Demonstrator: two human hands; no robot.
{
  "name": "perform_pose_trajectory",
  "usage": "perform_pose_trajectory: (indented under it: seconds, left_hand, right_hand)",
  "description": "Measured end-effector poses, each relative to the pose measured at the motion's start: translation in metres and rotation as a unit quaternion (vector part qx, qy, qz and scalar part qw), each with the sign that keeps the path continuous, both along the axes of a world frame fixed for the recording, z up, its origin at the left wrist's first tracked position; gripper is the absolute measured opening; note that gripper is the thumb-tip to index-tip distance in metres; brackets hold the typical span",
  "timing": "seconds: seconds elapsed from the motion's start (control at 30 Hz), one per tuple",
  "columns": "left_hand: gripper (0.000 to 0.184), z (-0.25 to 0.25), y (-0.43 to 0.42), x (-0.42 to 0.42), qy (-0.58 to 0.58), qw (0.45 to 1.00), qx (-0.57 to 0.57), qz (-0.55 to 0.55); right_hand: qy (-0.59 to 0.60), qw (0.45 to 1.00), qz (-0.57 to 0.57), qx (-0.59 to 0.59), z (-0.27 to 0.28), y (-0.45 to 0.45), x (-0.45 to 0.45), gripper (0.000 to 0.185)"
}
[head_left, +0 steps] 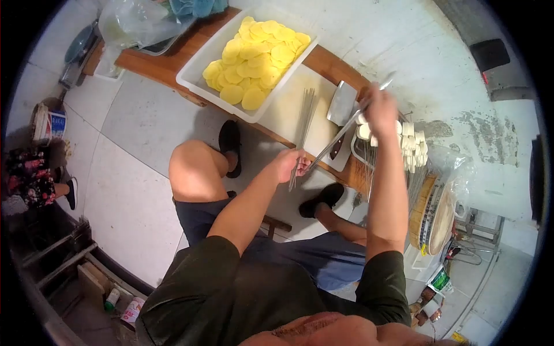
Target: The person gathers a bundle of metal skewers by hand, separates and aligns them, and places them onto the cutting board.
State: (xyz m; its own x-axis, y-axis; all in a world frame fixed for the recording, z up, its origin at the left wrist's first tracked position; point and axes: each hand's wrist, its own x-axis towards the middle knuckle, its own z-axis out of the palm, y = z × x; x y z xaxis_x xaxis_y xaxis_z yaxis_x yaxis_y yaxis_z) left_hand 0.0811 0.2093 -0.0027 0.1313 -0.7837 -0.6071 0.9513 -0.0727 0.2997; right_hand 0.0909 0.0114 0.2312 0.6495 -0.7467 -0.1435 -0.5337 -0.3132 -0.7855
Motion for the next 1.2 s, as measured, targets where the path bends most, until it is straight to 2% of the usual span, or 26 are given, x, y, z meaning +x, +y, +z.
perform_pose_trajectory:
  seconds: [0.07, 0.17, 0.2, 0.23, 0.27, 0.3, 0.33, 0.37, 0.43, 0.57, 0.67, 0.7, 0.8, 0.9, 1.0, 1.1, 1.2]
  left_hand:
    - [0.019, -0.002, 0.006, 0.0, 0.016, 1.0, -0.011, -0.005]
    - [0.019, -0.011, 0.009, 0.0, 0.05, 0.996, -0.078, -0.015]
    - [0.019, -0.007, 0.007, -0.001, 0.044, 0.996, -0.071, -0.014]
    - [0.019, 0.0, 0.005, -0.001, 0.038, 0.997, -0.063, -0.011]
    - [0.019, 0.006, 0.004, -0.001, 0.032, 0.998, -0.055, -0.007]
    - [0.02, 0.011, 0.004, -0.001, 0.038, 0.998, -0.059, 0.005]
    - [0.021, 0.015, 0.005, -0.002, 0.045, 0.997, -0.063, 0.015]
    - [0.022, 0.019, 0.005, -0.002, 0.051, 0.996, -0.068, 0.024]
    - [0.024, 0.024, 0.003, -0.002, 0.052, 0.995, -0.077, 0.022]
    - [0.027, -0.001, -0.002, 0.001, 0.067, 0.99, -0.122, 0.022]
    - [0.016, -0.012, -0.004, 0.01, 0.0, 0.988, -0.151, -0.028]
    - [0.016, -0.004, -0.013, 0.006, 0.036, 0.987, -0.152, 0.025]
    - [0.02, 0.023, -0.014, 0.008, 0.05, 0.993, -0.096, 0.039]
    - [0.026, 0.017, -0.017, 0.008, 0.057, 0.993, -0.072, 0.068]
    - [0.023, 0.042, -0.022, 0.007, -0.018, 0.998, 0.045, 0.049]
    - [0.022, 0.006, -0.026, 0.014, -0.118, 0.992, 0.05, 0.007]
    - [0.015, 0.014, -0.03, 0.021, -0.112, 0.989, 0.082, 0.039]
  right_hand:
    - [-0.086, 0.991, 0.006, -0.103, 0.027, -0.013, -0.001, 0.048]
    - [-0.144, 0.965, 0.032, -0.217, 0.061, 0.01, -0.003, 0.042]
    - [-0.129, 0.933, 0.107, -0.319, 0.055, 0.017, -0.009, 0.037]
    - [-0.104, 0.912, 0.152, -0.366, 0.036, 0.021, -0.013, 0.023]
    - [-0.162, 0.909, 0.152, -0.351, 0.011, 0.034, -0.018, 0.006]
    - [-0.211, 0.844, 0.308, -0.386, -0.014, 0.031, -0.022, 0.017]
    - [-0.161, 0.815, 0.355, -0.428, -0.042, 0.041, -0.032, 0.024]
    - [-0.112, 0.812, 0.377, -0.432, -0.063, 0.051, -0.045, 0.024]
    - [-0.092, 0.799, 0.434, -0.407, -0.118, 0.053, -0.067, 0.035]
    - [-0.085, 0.826, 0.409, -0.379, -0.148, 0.069, -0.096, 0.04]
    - [-0.078, 0.831, 0.401, -0.376, -0.15, 0.076, -0.101, 0.039]
    - [-0.056, 0.834, 0.404, -0.371, -0.149, 0.077, -0.101, 0.039]
    - [-0.038, 0.853, 0.404, -0.327, -0.138, 0.08, -0.101, 0.041]
    - [-0.032, 0.87, 0.388, -0.303, -0.133, 0.085, -0.103, 0.042]
    - [-0.011, 0.891, 0.365, -0.269, -0.136, 0.087, -0.113, 0.045]
    - [0.012, 0.901, 0.359, -0.242, -0.137, 0.086, -0.123, 0.047]
    - [0.047, 0.903, 0.357, -0.235, -0.109, 0.072, -0.15, 0.045]
